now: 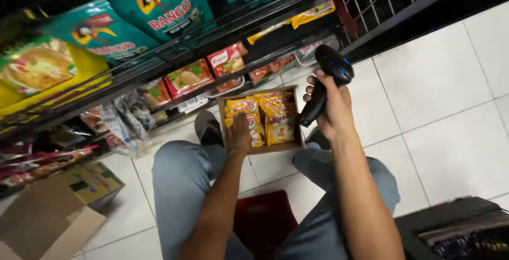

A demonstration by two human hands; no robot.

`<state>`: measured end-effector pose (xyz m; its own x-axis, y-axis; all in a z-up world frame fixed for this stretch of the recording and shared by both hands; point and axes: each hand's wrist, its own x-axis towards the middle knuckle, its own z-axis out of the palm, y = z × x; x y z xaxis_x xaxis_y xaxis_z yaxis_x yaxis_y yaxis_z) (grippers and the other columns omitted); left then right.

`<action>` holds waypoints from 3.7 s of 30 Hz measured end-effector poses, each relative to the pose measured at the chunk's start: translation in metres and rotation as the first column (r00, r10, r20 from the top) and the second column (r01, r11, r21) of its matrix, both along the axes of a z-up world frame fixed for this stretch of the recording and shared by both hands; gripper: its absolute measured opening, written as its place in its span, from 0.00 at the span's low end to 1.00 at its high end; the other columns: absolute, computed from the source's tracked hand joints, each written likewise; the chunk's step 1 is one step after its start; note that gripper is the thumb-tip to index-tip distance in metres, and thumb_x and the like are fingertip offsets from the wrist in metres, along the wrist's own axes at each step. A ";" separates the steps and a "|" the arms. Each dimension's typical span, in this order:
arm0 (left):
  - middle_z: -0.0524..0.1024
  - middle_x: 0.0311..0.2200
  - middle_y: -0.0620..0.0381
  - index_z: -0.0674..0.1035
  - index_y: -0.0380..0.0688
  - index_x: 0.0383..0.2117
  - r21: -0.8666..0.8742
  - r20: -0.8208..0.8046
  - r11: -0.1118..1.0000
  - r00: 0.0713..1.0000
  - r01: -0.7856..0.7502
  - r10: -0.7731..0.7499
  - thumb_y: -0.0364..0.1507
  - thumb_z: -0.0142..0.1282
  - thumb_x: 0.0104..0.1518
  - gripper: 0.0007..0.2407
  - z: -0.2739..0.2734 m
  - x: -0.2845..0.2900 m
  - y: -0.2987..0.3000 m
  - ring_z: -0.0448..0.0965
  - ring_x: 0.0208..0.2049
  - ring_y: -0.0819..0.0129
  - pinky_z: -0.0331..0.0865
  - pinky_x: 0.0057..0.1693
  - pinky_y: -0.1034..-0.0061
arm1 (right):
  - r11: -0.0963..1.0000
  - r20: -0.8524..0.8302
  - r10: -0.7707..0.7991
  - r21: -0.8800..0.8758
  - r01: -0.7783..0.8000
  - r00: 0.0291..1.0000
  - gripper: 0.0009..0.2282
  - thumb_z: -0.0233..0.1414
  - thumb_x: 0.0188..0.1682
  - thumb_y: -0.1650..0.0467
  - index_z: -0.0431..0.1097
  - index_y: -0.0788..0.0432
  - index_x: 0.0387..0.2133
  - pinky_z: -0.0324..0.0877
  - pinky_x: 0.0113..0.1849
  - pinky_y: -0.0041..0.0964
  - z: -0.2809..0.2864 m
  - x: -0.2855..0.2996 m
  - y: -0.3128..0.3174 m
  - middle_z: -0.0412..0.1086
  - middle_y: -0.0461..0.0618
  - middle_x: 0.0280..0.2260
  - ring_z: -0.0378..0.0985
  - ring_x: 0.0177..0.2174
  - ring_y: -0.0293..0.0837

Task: Scan and stock grocery products on retail shelves.

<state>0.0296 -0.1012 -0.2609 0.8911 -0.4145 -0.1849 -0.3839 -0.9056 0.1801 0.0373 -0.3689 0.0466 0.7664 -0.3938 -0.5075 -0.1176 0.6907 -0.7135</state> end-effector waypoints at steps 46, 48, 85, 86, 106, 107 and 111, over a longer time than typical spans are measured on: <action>0.64 0.67 0.45 0.63 0.44 0.68 -0.137 -0.498 -0.193 0.236 -0.972 -0.834 0.68 0.32 0.49 0.47 0.333 -0.040 0.054 0.64 0.66 0.46 0.54 0.69 0.46 | 0.847 -0.021 0.136 -0.516 -0.127 0.991 0.11 0.59 0.52 0.70 0.71 0.66 0.44 0.72 0.36 0.37 0.040 -0.173 0.097 0.73 0.51 0.35 0.75 0.35 0.42; 0.64 0.66 0.46 0.63 0.43 0.68 -0.149 -0.461 -0.205 0.252 -0.967 -0.851 0.68 0.33 0.49 0.47 0.337 -0.041 0.054 0.65 0.66 0.47 0.55 0.69 0.47 | 0.641 -0.265 0.122 -0.715 -0.280 0.957 0.14 0.59 0.49 0.69 0.73 0.62 0.46 0.76 0.38 0.39 0.090 -0.191 0.085 0.79 0.55 0.36 0.82 0.33 0.45; 0.73 0.60 0.48 0.69 0.39 0.63 -0.350 -0.587 0.163 0.080 -0.923 -0.805 0.40 0.49 0.66 0.23 0.304 -0.047 0.055 0.74 0.59 0.58 0.69 0.64 0.61 | 0.858 -0.058 0.268 -0.439 -0.266 0.962 0.12 0.47 0.59 0.64 0.68 0.62 0.33 0.67 0.35 0.28 0.045 -0.193 0.143 0.72 0.42 0.30 0.69 0.30 0.32; 0.72 0.61 0.48 0.69 0.39 0.63 -0.348 -0.587 0.167 0.076 -0.922 -0.806 0.41 0.48 0.66 0.24 0.305 -0.045 0.054 0.74 0.60 0.58 0.68 0.65 0.61 | 0.839 -0.157 0.169 -0.495 -0.225 0.973 0.07 0.47 0.58 0.65 0.68 0.55 0.37 0.67 0.40 0.23 0.043 -0.191 0.141 0.72 0.37 0.35 0.71 0.36 0.27; 0.65 0.67 0.50 0.62 0.43 0.69 -0.404 -0.506 0.099 0.132 -0.909 -0.852 0.49 0.39 0.67 0.29 0.316 -0.044 0.051 0.66 0.66 0.59 0.61 0.69 0.61 | 0.516 -0.021 0.192 -0.848 -0.119 0.981 0.13 0.46 0.62 0.67 0.63 0.62 0.28 0.62 0.33 0.27 0.056 -0.176 0.139 0.64 0.39 0.26 0.61 0.30 0.29; 0.64 0.67 0.51 0.61 0.44 0.69 -0.415 -0.476 0.063 0.157 -0.908 -0.865 0.49 0.38 0.66 0.29 0.322 -0.043 0.053 0.65 0.66 0.59 0.61 0.70 0.61 | 0.457 -0.038 0.269 -0.875 -0.162 0.962 0.12 0.46 0.61 0.67 0.65 0.63 0.31 0.64 0.35 0.27 0.059 -0.178 0.139 0.67 0.40 0.28 0.65 0.32 0.29; 0.64 0.67 0.55 0.61 0.50 0.69 -0.372 -0.474 -0.012 0.201 -0.928 -0.857 0.50 0.35 0.65 0.29 0.354 -0.039 0.062 0.65 0.66 0.60 0.61 0.68 0.61 | 0.508 -0.227 0.406 -0.749 -0.425 0.885 0.13 0.46 0.59 0.65 0.72 0.63 0.36 0.67 0.32 0.27 0.059 -0.192 0.145 0.71 0.41 0.27 0.67 0.28 0.29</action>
<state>-0.0095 -0.0396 0.0936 0.5059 -0.8541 -0.1205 0.8199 0.4328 0.3747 -0.1551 -0.2238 0.1057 0.9417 -0.2742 -0.1949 -0.2629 -0.2383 -0.9349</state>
